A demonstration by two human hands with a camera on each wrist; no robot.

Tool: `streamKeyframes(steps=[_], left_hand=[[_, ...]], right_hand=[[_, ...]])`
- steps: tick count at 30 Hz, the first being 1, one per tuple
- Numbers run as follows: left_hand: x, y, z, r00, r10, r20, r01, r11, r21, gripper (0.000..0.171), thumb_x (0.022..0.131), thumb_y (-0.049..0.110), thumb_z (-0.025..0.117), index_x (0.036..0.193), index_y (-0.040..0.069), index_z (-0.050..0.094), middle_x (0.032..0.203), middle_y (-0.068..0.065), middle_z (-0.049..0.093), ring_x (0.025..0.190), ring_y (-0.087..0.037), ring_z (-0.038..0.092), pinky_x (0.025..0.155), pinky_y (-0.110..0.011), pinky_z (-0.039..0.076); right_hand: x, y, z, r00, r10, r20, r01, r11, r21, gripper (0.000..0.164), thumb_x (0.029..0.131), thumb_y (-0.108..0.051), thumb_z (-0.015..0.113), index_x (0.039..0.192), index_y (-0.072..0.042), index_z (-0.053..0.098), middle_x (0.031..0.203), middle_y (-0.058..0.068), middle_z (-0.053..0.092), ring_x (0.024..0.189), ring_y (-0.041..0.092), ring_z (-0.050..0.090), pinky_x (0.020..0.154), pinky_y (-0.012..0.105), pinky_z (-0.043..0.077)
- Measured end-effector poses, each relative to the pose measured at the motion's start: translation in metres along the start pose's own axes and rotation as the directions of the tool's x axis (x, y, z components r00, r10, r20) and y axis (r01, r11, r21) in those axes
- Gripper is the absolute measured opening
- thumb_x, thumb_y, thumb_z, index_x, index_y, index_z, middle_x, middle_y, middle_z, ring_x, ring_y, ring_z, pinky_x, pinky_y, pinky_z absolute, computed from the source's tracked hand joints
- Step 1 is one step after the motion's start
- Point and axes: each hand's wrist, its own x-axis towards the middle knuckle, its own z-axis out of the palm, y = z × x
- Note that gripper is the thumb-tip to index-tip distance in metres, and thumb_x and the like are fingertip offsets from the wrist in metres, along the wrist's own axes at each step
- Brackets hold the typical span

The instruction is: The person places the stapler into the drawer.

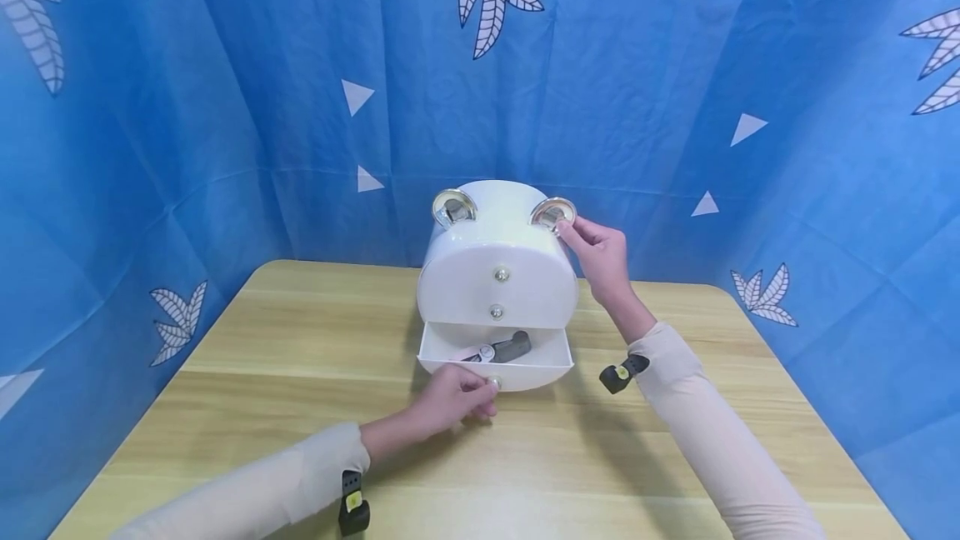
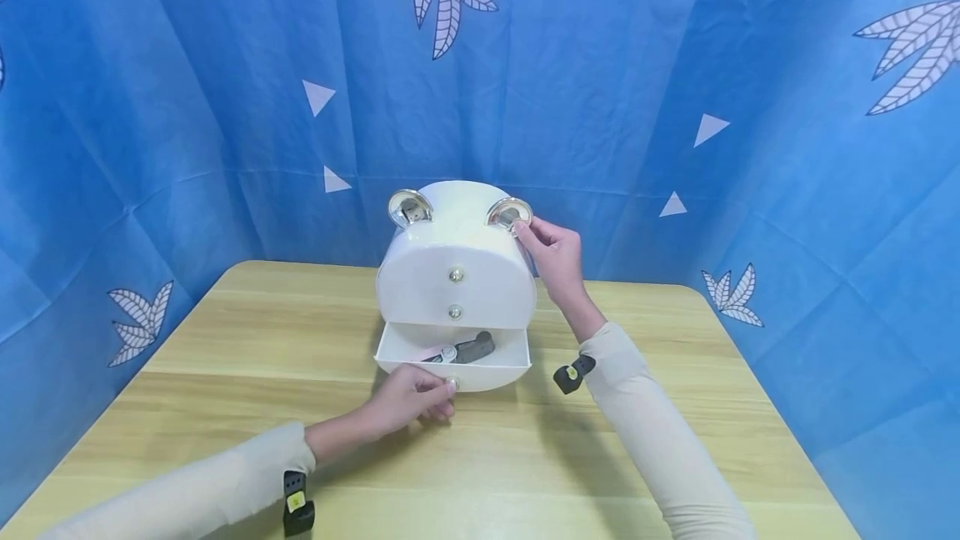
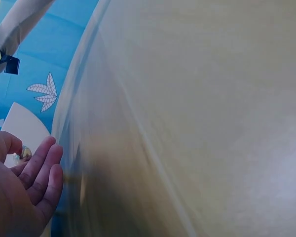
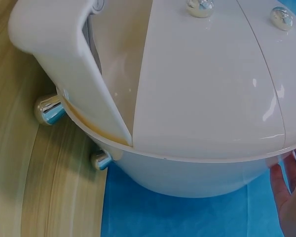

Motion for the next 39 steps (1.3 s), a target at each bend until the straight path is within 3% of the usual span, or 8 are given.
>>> streamKeyframes(steps=[11, 18, 27, 34, 39], left_hand=[[0.012, -0.002, -0.006, 0.999, -0.029, -0.019, 0.030, 0.999, 0.043, 0.029, 0.098, 0.024, 0.067, 0.087, -0.002, 0.076, 0.079, -0.011, 0.077, 0.068, -0.015, 0.073, 0.062, -0.030, 0.061], [0.019, -0.004, -0.008, 1.000, -0.012, -0.024, 0.013, 0.997, 0.072, 0.031, 0.099, 0.024, 0.065, 0.085, -0.002, 0.077, 0.077, -0.011, 0.077, 0.067, -0.017, 0.073, 0.060, -0.031, 0.061], [0.027, -0.004, -0.010, 0.999, -0.028, -0.036, 0.030, 0.998, 0.056, 0.029, 0.098, 0.023, 0.066, 0.088, -0.001, 0.077, 0.078, -0.009, 0.077, 0.069, -0.017, 0.075, 0.062, -0.031, 0.061], [0.033, -0.006, -0.009, 0.995, -0.046, -0.087, 0.047, 0.999, 0.006, 0.026, 0.095, 0.019, 0.069, 0.097, -0.005, 0.076, 0.078, -0.013, 0.077, 0.067, -0.021, 0.075, 0.062, -0.031, 0.062], [0.037, -0.009, -0.010, 0.993, -0.057, -0.106, 0.057, 0.998, -0.005, 0.027, 0.094, 0.021, 0.070, 0.097, -0.005, 0.076, 0.078, -0.013, 0.077, 0.067, -0.021, 0.075, 0.061, -0.032, 0.062]], right_hand=[[0.000, 0.000, 0.000, 1.000, 0.001, -0.002, -0.001, 1.000, 0.001, 0.038, 0.095, -0.023, 0.073, 0.125, 0.000, 0.070, 0.124, 0.021, 0.070, 0.106, 0.002, 0.069, 0.089, 0.016, 0.056], [0.000, -0.003, 0.000, 1.000, 0.017, 0.008, -0.017, 1.000, -0.025, 0.039, 0.095, -0.026, 0.073, 0.127, -0.003, 0.070, 0.125, 0.018, 0.071, 0.117, 0.014, 0.069, 0.095, 0.022, 0.056], [0.000, -0.005, -0.002, 0.999, 0.040, 0.020, -0.040, 0.999, -0.014, 0.041, 0.096, -0.027, 0.072, 0.129, -0.003, 0.068, 0.128, 0.017, 0.069, 0.121, 0.019, 0.067, 0.100, 0.029, 0.055], [-0.001, -0.008, -0.003, 0.996, 0.078, 0.041, -0.077, 0.997, -0.025, 0.043, 0.096, -0.029, 0.071, 0.132, -0.004, 0.067, 0.131, 0.017, 0.067, 0.129, 0.024, 0.063, 0.109, 0.038, 0.051], [-0.002, -0.010, -0.004, 0.995, 0.079, 0.057, -0.077, 0.996, -0.037, 0.042, 0.097, -0.030, 0.071, 0.131, -0.005, 0.068, 0.129, 0.018, 0.069, 0.125, 0.022, 0.065, 0.111, 0.042, 0.049]])
